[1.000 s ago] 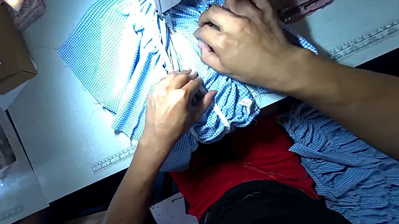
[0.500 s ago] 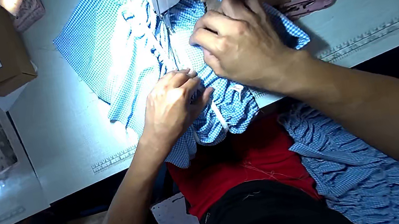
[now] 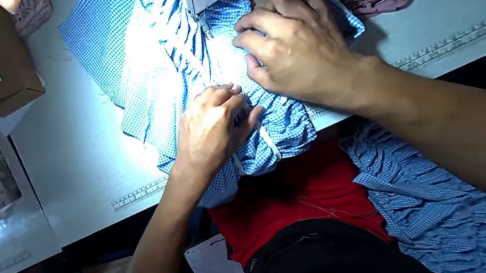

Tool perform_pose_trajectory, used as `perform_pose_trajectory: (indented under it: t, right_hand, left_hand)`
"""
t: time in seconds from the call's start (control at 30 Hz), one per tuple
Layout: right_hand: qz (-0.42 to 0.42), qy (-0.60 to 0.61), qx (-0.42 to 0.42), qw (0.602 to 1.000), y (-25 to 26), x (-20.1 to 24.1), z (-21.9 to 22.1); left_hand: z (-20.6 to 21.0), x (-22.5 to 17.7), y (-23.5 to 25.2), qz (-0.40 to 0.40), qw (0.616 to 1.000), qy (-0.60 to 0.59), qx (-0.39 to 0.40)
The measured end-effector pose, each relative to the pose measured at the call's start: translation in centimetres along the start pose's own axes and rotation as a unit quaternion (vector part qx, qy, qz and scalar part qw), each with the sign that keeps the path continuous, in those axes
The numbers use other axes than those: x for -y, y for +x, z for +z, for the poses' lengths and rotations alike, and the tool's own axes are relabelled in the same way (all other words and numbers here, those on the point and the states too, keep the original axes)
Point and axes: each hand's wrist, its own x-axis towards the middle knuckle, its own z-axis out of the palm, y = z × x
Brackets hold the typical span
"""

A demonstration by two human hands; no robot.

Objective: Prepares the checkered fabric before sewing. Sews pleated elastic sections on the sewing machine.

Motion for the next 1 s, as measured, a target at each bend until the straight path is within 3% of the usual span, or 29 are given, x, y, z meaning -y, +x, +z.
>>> perform_pose_trajectory:
  t: [1.0]
  right_hand:
    - [0.014,-0.020,0.003,1.000,0.23,0.31,0.20]
  left_hand:
    - [-0.06,-0.70,-0.01,-0.019,1.000,0.003,0.010]
